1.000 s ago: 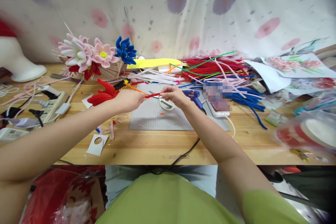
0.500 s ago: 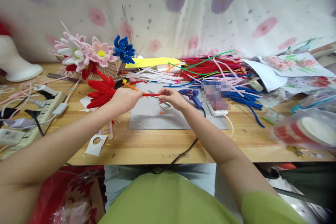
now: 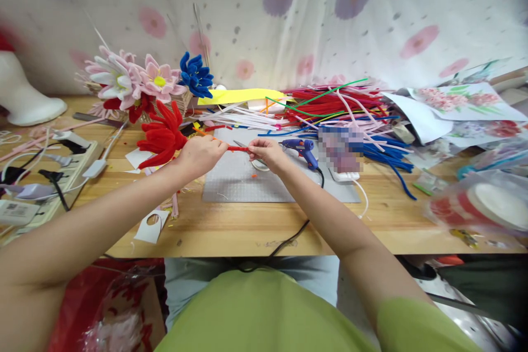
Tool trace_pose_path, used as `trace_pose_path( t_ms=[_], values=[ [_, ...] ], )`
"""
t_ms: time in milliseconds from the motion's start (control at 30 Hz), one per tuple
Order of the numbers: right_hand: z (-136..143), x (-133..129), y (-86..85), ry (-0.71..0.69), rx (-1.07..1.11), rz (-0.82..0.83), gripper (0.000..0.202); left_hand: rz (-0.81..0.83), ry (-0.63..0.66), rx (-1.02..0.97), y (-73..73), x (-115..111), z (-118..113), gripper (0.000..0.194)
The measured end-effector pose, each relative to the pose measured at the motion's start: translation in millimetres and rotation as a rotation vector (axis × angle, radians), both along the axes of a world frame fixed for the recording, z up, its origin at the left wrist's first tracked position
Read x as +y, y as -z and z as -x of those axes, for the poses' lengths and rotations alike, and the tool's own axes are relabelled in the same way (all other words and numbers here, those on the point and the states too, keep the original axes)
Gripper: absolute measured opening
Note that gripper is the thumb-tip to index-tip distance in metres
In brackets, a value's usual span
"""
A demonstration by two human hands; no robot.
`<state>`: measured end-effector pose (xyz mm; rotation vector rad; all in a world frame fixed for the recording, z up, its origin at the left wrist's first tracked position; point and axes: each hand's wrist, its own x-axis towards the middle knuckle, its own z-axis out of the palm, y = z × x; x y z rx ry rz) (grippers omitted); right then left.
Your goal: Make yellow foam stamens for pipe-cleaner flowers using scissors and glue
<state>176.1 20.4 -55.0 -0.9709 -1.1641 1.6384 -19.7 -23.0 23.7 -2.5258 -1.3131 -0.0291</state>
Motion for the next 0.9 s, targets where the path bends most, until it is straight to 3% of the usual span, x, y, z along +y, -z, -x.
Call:
trace_pose_path(
  t_ms=[133,400,633,900],
  values=[
    [2.3,-2.2,1.4,0.013,-0.012,0.034,0.039,-0.025,0.028,0.117,0.8,-0.6,0.2,0.024],
    [-7.7,-13.8,2.1,-0.098,0.009,0.187,0.030,-0.001,0.040,0.021,16.1,-4.8,9.2,0.022],
    [-6.7,-15.1,2.8,-0.110,-0.001,0.089,0.034,0.018,0.017,-0.038,20.1,-4.0,11.2,0.021],
    [2.7,-7.8,7.5,-0.128,-0.086,0.062,0.032,0.010,-0.002,0.030,25.7,-2.6,15.2,0.022]
  ],
)
